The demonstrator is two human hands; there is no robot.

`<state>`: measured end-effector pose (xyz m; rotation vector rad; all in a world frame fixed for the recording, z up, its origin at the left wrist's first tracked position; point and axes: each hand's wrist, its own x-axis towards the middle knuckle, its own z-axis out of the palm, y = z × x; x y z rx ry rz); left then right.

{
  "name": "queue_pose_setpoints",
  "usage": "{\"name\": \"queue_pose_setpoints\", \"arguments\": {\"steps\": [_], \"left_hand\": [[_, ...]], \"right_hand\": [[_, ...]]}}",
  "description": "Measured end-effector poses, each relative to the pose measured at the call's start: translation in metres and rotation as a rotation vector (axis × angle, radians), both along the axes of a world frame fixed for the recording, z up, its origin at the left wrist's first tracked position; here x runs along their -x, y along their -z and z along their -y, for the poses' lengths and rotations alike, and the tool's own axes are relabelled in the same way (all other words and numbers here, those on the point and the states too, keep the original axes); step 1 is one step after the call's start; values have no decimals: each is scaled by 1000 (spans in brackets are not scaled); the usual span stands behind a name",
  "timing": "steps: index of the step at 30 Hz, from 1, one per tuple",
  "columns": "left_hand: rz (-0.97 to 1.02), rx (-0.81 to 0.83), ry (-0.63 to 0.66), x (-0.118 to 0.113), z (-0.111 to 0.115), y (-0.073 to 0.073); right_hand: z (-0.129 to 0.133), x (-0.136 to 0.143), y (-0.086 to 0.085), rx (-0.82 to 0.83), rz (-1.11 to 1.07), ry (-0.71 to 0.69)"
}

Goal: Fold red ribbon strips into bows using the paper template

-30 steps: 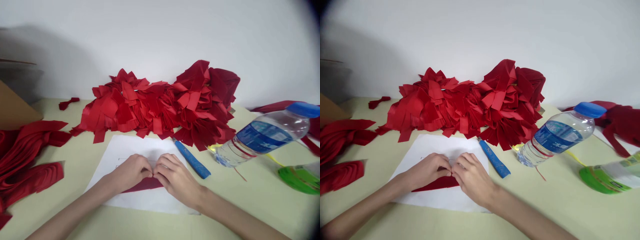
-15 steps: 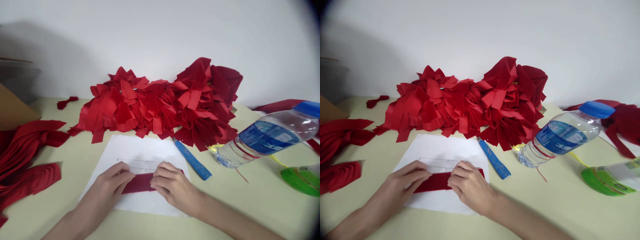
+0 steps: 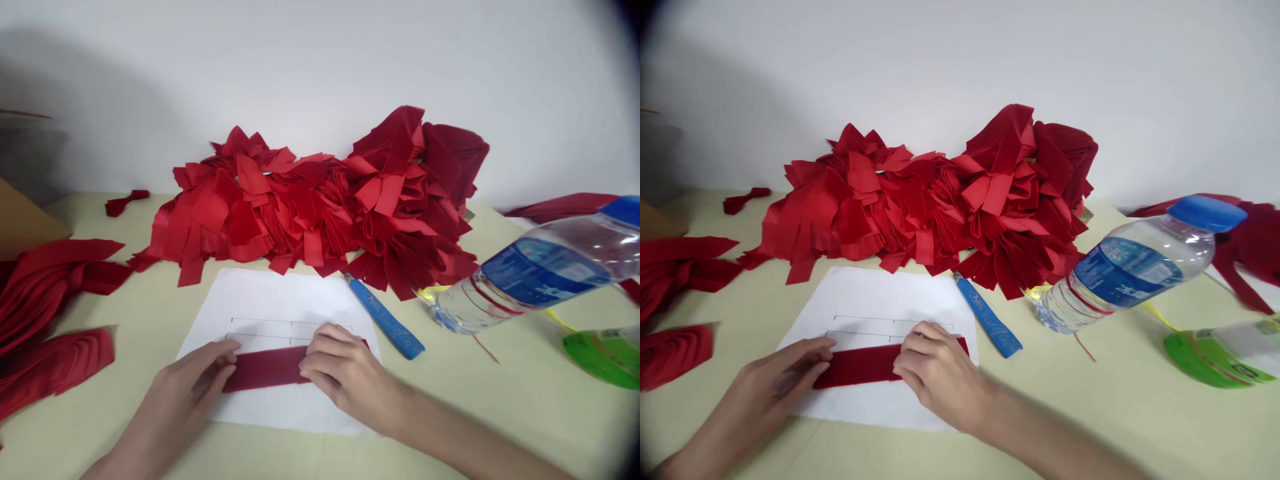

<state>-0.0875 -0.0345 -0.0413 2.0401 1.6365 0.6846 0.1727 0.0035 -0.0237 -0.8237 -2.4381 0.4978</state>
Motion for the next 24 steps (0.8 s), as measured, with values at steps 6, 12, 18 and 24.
{"name": "queue_pose_setpoints", "arguments": {"steps": [6,12,18,24], "left_hand": [[-41,-22,14,9,-1,2],[-53,23,-43,11,0,4],[13,121,6,16,3,-10],[174,183,-49,15,-15,-50]], "right_hand": [[0,0,-1,3,3,11],[0,0,0,1,17,17],[1,0,-1,0,24,16],[0,0,-2,-17,30,15]]}}
